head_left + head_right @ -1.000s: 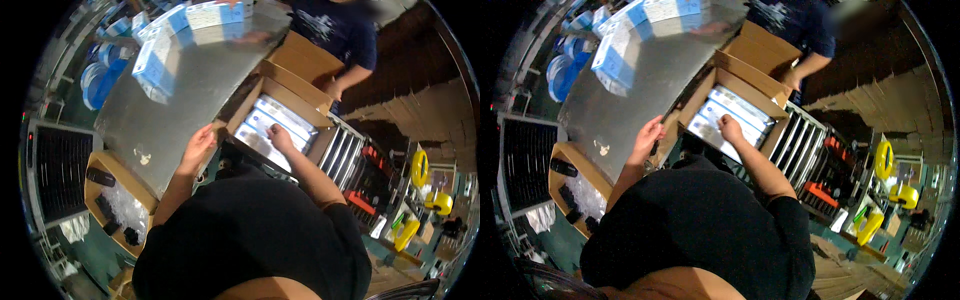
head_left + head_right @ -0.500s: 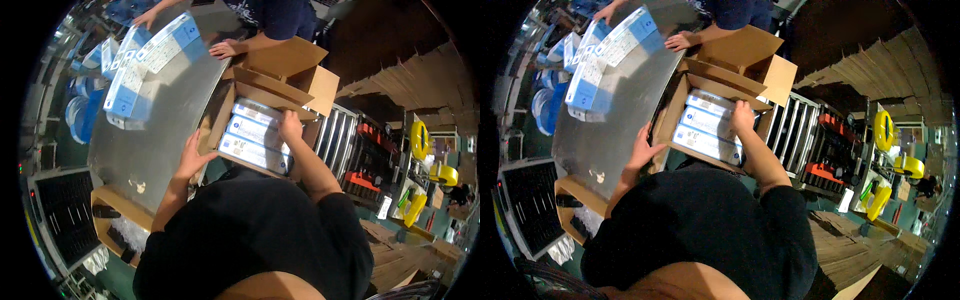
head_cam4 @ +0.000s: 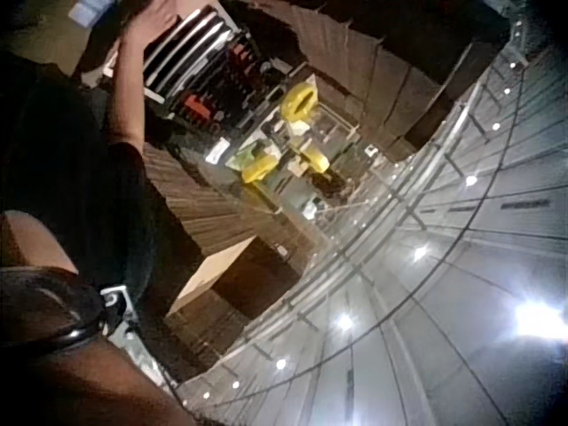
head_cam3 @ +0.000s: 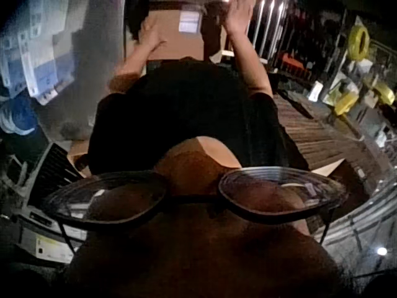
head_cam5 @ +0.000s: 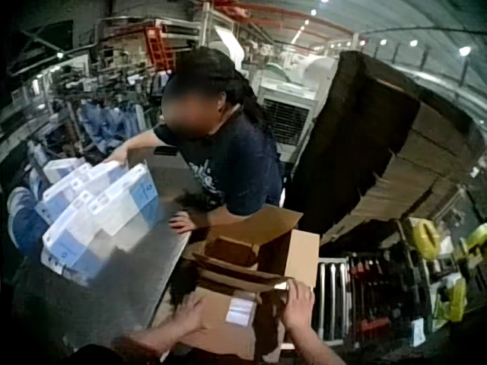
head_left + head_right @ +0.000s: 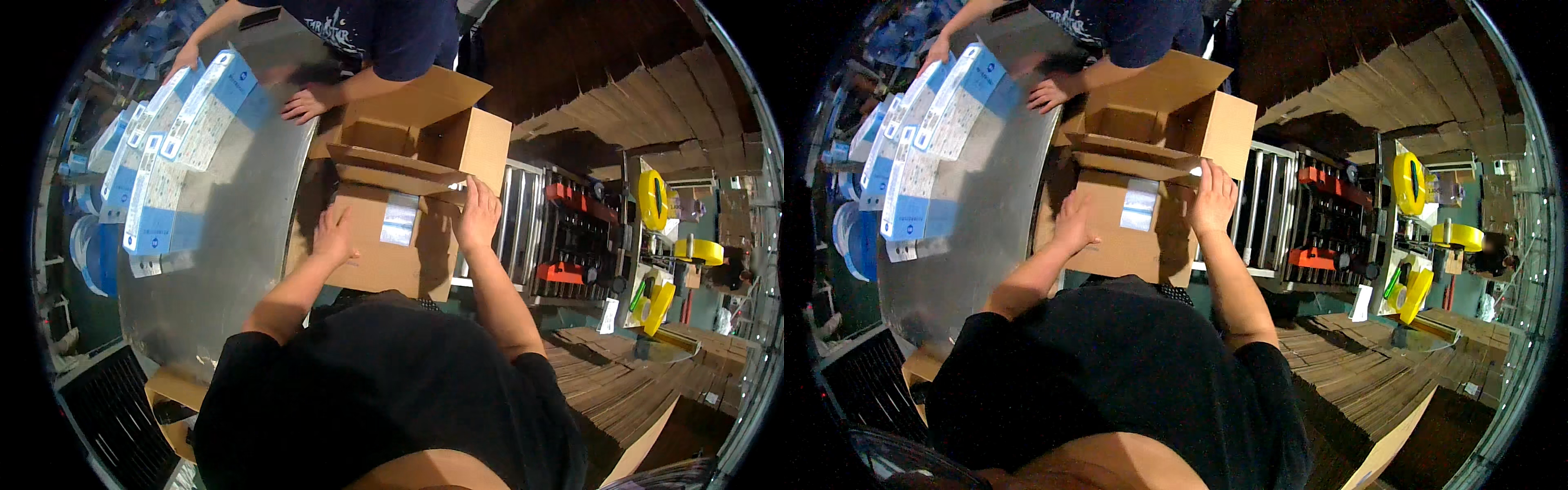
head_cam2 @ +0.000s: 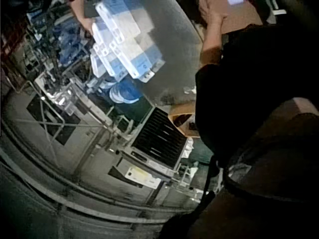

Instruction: The person picks up cardboard boxes from a conveyor, opens them, and places stacks of blue and white paper product boxes into them.

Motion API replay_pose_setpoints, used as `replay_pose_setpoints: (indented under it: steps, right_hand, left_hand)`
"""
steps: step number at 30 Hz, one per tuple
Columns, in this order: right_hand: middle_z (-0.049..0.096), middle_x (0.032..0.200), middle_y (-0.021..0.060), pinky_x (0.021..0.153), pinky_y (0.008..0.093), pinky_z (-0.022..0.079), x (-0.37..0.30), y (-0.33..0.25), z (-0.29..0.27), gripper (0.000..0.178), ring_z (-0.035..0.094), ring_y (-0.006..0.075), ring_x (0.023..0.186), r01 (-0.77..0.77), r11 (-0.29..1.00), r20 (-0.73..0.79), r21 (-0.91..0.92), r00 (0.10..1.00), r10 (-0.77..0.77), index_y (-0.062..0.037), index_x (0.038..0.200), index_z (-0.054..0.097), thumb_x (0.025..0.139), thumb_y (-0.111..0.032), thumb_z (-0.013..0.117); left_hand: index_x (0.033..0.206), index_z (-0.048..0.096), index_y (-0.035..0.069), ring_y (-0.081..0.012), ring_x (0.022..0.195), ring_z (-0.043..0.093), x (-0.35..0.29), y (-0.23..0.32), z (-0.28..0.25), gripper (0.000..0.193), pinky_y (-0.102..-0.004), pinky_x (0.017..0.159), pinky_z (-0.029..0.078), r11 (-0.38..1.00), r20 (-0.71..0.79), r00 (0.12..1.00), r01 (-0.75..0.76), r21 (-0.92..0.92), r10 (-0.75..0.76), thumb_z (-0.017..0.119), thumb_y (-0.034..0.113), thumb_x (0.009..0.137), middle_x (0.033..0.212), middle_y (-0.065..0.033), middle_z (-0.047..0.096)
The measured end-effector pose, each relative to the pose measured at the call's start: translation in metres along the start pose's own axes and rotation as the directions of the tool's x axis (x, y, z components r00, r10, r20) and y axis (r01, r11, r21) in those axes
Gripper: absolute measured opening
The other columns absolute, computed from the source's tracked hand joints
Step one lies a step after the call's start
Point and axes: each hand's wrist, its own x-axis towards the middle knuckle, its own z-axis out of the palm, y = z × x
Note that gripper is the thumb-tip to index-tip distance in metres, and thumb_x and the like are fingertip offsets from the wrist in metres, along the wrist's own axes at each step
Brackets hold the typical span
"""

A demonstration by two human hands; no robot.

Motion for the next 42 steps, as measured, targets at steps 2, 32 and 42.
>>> replay_pose_setpoints:
  steps: [2,32,42]
  right_hand:
    - [0.048,0.129,0.0150,0.106,0.0558,0.026,-0.033,0.005,0.030,0.068,0.042,0.0320,0.124,-0.080,0.997,-0.038,-0.004,0.996,0.080,-0.0065,0.133,0.043,0.075,-0.026,0.072]
    - [0.023,0.155,0.0058,0.115,0.0515,0.010,-0.106,0.437,-0.016,0.075,0.014,0.0246,0.145,-0.375,0.923,0.250,-0.085,0.889,0.384,-0.0106,0.147,0.029,0.089,-0.056,0.044]
    - [0.046,0.137,0.0184,0.109,0.0433,0.031,-0.163,0.367,-0.053,0.056,0.040,0.0346,0.130,-0.642,0.673,0.053,0.367,0.736,0.674,-0.0001,0.132,0.046,0.084,-0.022,0.064]
  left_hand:
    - [0.150,0.014,0.017,-0.0436,0.128,0.038,-0.015,-0.013,0.019,0.111,-0.0476,0.108,0.030,0.941,-0.117,0.993,-0.015,-0.339,-0.026,0.084,0.028,0.065,0.147,-0.0252,0.024]
    - [0.148,-0.010,0.007,-0.0439,0.134,0.026,0.128,0.478,0.160,0.127,-0.0438,0.110,0.029,0.806,0.207,0.924,-0.152,-0.572,0.321,0.084,0.021,0.064,0.143,-0.0345,0.023]
    - [0.149,-0.014,0.019,-0.0429,0.131,0.034,0.143,0.579,0.172,0.117,-0.0421,0.107,0.034,0.805,0.421,0.776,-0.179,-0.565,0.469,0.076,0.019,0.074,0.144,-0.0341,0.023]
